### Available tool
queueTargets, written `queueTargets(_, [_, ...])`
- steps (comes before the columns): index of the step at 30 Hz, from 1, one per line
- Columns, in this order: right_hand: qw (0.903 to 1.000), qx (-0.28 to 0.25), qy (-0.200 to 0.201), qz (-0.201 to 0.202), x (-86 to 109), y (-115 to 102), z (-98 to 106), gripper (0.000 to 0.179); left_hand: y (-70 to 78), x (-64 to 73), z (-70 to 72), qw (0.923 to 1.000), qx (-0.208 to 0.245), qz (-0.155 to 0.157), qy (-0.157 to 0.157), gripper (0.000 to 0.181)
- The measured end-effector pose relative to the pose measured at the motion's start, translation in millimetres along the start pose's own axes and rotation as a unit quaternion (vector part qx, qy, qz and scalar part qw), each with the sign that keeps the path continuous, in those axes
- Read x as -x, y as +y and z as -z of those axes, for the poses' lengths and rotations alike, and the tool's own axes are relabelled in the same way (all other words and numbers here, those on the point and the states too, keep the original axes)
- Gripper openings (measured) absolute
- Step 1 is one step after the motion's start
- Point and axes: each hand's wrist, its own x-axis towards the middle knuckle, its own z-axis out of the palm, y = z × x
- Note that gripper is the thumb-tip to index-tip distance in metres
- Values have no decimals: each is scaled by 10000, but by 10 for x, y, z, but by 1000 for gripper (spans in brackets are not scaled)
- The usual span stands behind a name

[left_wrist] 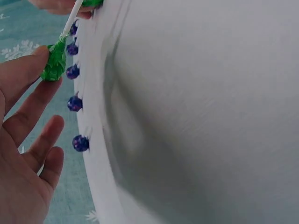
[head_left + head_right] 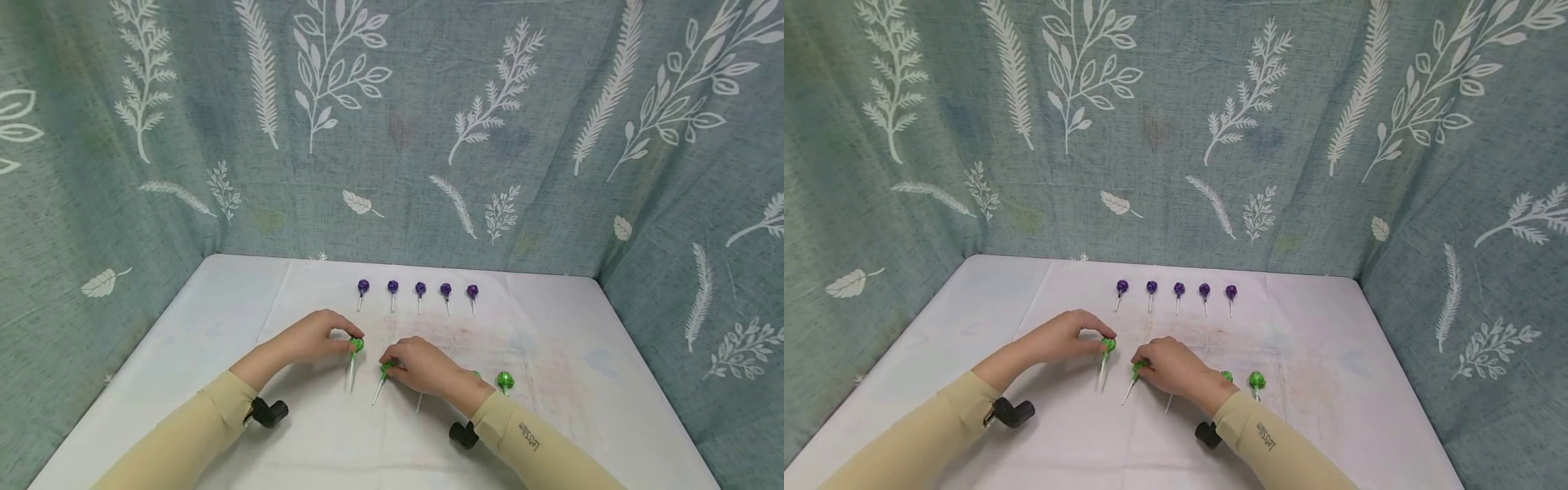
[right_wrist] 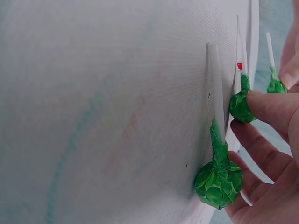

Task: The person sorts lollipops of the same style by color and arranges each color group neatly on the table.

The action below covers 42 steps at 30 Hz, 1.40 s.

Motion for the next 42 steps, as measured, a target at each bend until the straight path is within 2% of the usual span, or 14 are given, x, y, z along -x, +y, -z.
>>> queueTargets(7, [10000, -2, -4, 41, 9, -4, 4, 20, -37, -114, 105, 9999, -80, 101, 26, 26])
queueTargets(13, [10000, -54, -16, -26, 8, -10, 5, 20, -139, -203, 142, 9996, -222, 185, 30, 28])
queueTargets(23, [9999, -74, -59, -59, -7, -8, -13, 20, -308, -298, 162, 9983, -247, 533, 52, 28])
queueTargets(34, [9999, -42, -58, -152, -2, -13, -15, 19, -346, -368, 162, 9963, -193, 837, -89, 24])
queueTargets(42, [9997, -82, -88, -194, -8, -6, -21, 18, -405, -398, 148, 9965, -257, 796, -93, 24])
